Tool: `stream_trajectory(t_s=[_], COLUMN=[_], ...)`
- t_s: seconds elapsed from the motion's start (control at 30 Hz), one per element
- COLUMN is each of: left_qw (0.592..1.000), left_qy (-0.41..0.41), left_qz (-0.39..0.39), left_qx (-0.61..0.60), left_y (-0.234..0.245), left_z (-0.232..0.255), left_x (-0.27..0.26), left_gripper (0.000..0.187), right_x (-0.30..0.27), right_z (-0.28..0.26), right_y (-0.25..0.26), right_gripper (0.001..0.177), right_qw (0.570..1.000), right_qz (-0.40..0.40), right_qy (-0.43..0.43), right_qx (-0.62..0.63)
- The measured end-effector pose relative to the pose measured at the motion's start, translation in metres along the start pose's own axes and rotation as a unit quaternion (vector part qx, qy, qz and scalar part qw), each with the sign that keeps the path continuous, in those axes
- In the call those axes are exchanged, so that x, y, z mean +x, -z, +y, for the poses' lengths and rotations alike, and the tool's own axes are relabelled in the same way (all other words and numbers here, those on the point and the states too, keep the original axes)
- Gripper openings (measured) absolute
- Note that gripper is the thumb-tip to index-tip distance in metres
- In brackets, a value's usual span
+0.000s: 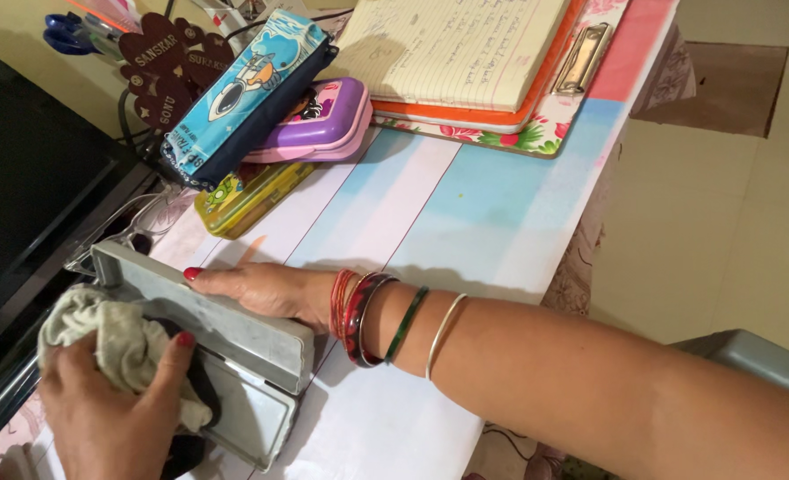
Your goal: The person organizes stationery items on a cluttered desk. They open a purple pencil case, place pens and a pencil sharpener inside, and close it. They then open a blue pouch, place a cloth, tape, and other small items inside, and close it. Finally, they wipe a small metal box with a cloth.
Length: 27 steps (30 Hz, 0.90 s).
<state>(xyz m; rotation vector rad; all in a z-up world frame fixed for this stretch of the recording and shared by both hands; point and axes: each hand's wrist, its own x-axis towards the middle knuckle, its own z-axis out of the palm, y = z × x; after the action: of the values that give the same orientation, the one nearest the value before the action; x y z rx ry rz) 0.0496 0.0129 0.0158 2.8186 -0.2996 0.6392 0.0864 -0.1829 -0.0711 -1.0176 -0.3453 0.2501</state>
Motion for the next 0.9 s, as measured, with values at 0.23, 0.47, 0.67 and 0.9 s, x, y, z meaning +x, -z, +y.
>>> stream_trajectory(t_s=[0.23, 0.47, 0.67, 0.9], left_qw=[0.937, 0.854, 0.761, 0.809], left_qy=[-0.093, 0.116, 0.213, 0.196], left_qz=[0.128, 0.119, 0.152, 0.064], left_qx=[-0.310, -0.493, -0.594, -0.550], left_y=[-0.007, -0.026, -0.030, -0.014], left_z=[-0.023, -0.053, -0.054, -0.023], left_x=[0.001, 0.019, 0.008, 0.004], left_gripper=[0.053, 0.039, 0.033, 0.030], right_x=[-0.019, -0.040, -0.054, -0.042], right_z=[-0.017, -0.039, -0.049, -0.037], right_y=[-0.008, -0.038, -0.052, -0.046], right_gripper=[0.068, 0.099, 0.124, 0.093], right_qw=[0.996, 0.996, 0.982, 0.988], right_qz=[-0.016, 0.006, -0.064, 0.056], right_qy=[-0.014, -0.007, -0.019, 0.032], right_qx=[0.084, 0.093, 0.177, 0.139])
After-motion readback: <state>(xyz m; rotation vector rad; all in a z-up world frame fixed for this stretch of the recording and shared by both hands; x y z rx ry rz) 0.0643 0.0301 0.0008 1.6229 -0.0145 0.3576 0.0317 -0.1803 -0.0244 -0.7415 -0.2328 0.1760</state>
